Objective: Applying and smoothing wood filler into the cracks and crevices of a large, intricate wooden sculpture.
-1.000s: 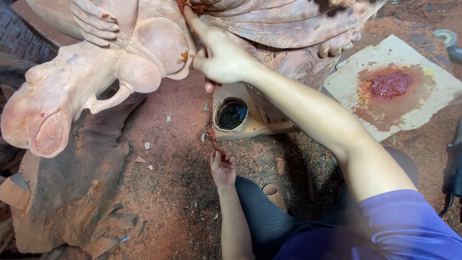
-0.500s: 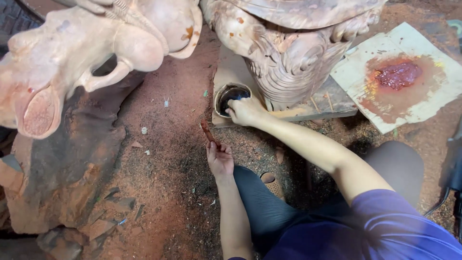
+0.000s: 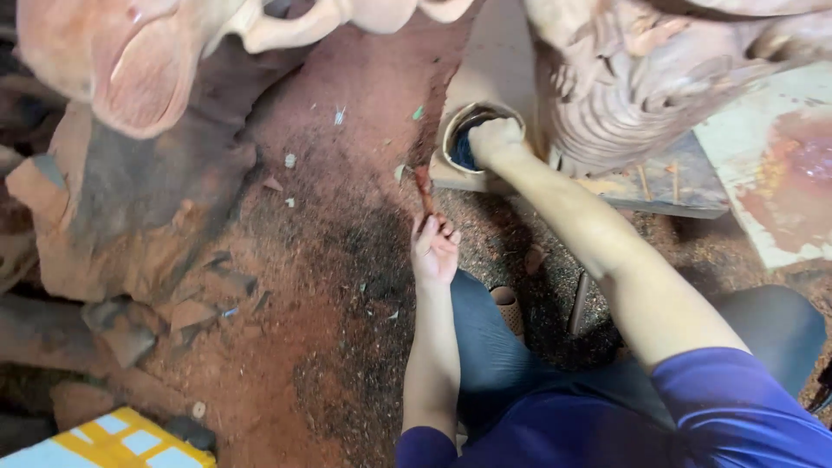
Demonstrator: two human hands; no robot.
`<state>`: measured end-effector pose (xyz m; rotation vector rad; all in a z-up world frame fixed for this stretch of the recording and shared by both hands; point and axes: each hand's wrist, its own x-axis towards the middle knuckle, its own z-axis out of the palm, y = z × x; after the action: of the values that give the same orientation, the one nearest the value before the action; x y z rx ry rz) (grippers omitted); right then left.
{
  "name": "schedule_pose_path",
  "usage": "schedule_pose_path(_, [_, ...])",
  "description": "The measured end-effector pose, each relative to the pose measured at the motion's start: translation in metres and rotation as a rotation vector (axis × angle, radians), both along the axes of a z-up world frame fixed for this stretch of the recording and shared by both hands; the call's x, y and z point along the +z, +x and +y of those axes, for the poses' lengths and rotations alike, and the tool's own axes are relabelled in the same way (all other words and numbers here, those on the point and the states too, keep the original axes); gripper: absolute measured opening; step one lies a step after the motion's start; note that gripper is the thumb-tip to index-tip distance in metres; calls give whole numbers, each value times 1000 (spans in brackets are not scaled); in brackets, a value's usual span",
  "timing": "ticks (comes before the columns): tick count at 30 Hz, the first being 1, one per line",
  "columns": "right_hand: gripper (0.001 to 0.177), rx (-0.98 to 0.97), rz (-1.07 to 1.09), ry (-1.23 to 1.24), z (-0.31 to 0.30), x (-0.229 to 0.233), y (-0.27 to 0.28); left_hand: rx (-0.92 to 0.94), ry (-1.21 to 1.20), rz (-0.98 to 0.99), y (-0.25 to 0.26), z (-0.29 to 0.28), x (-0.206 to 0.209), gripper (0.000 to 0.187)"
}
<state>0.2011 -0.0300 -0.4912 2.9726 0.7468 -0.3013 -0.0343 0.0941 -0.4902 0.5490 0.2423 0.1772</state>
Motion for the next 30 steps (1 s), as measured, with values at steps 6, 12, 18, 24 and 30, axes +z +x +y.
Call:
schedule_pose_path(6, [23, -37, -122, 389, -39, 68, -91, -191, -214, -41, 2, 7, -21, 19])
schedule_pose_path(12, [26, -231, 89, 449, -138, 13, -213, -416, -159, -113, -13, -13, -1, 21])
schedule_pose_path(18, [33, -292, 325, 264, -234, -63, -275, -312, 388, -208, 8, -80, 61, 17])
schedule_pose_path(24, [36, -327, 387, 296, -255, -88, -288, 79, 1120, -462, 70, -117, 143, 22])
schedule_pose_path(30, [40, -207, 429, 354, -253, -81, -284, 420, 1545, -705, 115, -141, 194, 18])
